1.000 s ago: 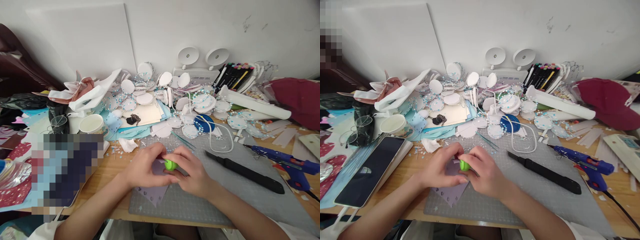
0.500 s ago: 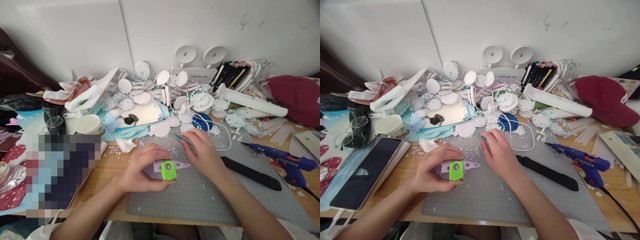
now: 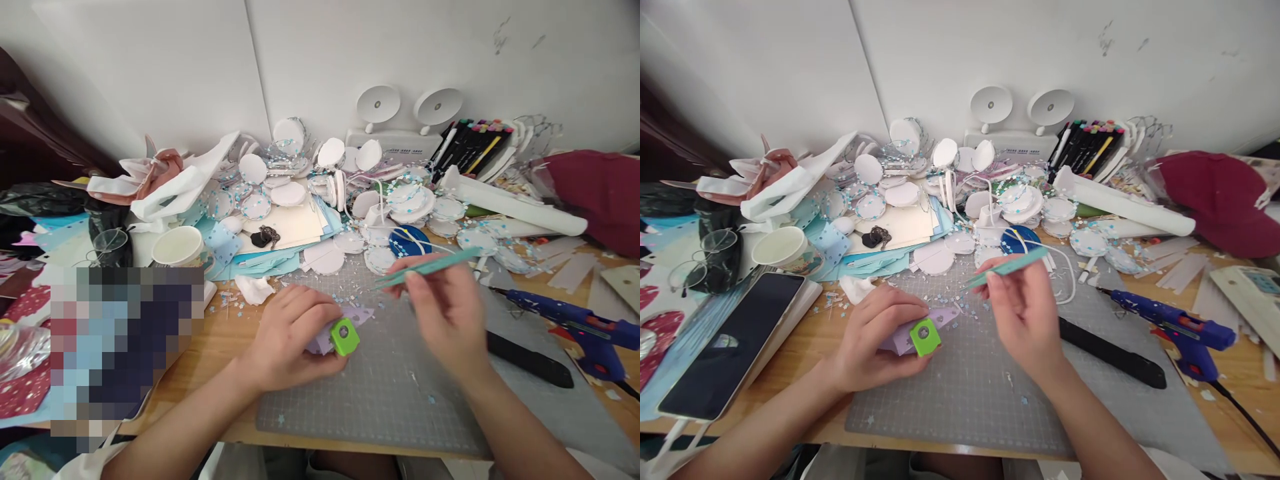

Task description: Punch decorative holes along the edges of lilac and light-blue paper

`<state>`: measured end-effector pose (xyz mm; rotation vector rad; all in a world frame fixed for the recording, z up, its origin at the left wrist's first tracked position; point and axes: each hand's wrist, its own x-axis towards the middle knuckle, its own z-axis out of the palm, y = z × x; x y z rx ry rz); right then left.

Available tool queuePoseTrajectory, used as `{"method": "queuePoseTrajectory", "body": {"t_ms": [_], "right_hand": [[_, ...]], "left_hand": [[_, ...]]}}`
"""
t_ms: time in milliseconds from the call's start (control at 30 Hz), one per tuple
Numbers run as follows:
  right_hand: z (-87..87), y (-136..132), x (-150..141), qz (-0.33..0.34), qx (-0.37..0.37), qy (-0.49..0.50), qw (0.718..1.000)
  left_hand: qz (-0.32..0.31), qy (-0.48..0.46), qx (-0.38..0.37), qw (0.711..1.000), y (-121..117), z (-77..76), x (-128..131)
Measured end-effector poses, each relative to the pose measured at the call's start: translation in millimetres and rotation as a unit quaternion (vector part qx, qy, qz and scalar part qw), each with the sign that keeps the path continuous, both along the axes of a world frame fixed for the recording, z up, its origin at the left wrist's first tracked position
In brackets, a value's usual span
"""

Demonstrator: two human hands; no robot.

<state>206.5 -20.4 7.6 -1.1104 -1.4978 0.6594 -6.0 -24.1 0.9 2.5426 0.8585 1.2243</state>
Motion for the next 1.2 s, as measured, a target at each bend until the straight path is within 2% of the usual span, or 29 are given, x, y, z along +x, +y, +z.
{"method": "queuePoseTrajectory", "body": {"t_ms": [67,133,367,567,733,867,1033,1200], "right_hand": [[8.5,-8,-3,0.071,-0.017,0.142,0.987],[11.2,-15,-7,0.116,-0.019,0.192,0.974],[3.0,-23,-15,0.156,0.019,0.114,0.981],[-0.8,-24,-15,0.189,-0.004,0.114,0.975],[-2.3,-22,-14,0.16,-0.041,0.089,0.982],[-0.4,-20,-13,0.176,-0.059,0.054,0.981],[0.5,-21,-16,0.154,-0.094,0.091,0.979],[0.2,-22,-19,0.171,-0.092,0.135,0.972]], "left_hand": [[0.028,0.022,0.007,0.999,0,-2.4,0],[0.037,0.041,0.014,0.998,0,-3.3,1],[0.04,0.065,0.034,0.996,0,-2.8,2],[0.041,0.074,0.049,0.995,0,-3.5,3],[0.046,0.081,0.066,0.993,0,-4.4,3],[0.047,0.084,0.07,0.993,1,-4.7,3],[0.05,0.085,0.074,0.992,1,-4.7,3],[0.048,0.076,0.06,0.994,1,-4.3,3]]}}
